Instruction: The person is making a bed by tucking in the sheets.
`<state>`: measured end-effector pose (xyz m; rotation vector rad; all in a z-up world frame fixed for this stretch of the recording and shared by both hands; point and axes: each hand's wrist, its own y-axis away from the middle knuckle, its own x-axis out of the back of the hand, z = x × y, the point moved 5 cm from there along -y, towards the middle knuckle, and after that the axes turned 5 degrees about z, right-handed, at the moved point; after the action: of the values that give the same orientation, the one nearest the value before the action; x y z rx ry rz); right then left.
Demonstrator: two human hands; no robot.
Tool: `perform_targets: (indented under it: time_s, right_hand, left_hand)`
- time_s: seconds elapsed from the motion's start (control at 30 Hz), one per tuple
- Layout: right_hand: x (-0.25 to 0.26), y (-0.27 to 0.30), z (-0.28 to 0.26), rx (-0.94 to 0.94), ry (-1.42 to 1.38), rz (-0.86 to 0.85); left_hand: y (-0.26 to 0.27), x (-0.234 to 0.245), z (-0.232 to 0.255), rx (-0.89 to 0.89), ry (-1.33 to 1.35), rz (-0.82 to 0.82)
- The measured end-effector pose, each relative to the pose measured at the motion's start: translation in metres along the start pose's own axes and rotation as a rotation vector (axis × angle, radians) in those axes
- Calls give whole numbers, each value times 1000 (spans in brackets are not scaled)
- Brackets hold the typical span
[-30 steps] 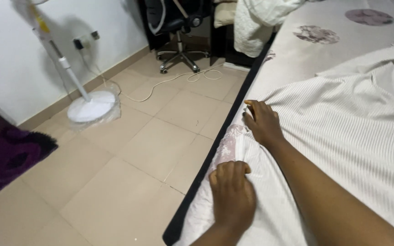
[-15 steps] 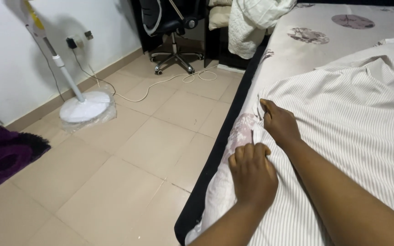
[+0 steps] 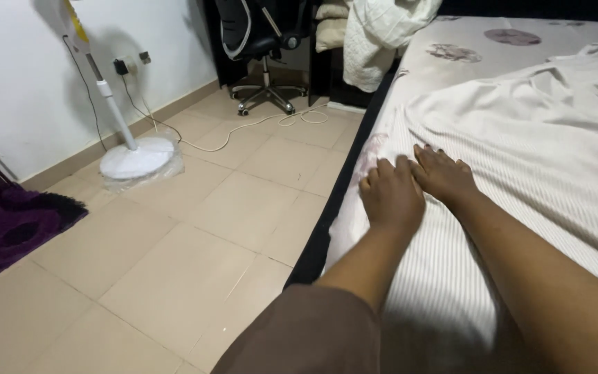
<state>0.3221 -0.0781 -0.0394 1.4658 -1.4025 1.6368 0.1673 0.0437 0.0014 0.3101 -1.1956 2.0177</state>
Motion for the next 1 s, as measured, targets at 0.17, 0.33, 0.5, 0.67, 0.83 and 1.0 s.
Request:
perform_targets:
  time_s: [0.17, 0.33, 0.5, 0.67, 0.83, 1.0]
  right_hand:
    - [40, 75, -23, -43, 61, -58]
    - [70, 141, -46, -80, 92, -93]
    - [94, 200, -74, -85, 131, -54]
    - [90, 234, -92, -93, 186, 14]
    - [88, 263, -110, -66, 279, 13]
    - [84, 285, -122, -50, 443, -61]
  left_hand:
    - [13, 54, 8, 111, -121, -239]
    - [49, 66, -20, 185, -120, -332]
    - [98, 92, -23, 159, -79, -267]
    - [130, 128, -17, 175, 19, -183]
    - [141, 112, -39, 176, 93, -97]
    - [155, 110, -56, 278, 228, -230]
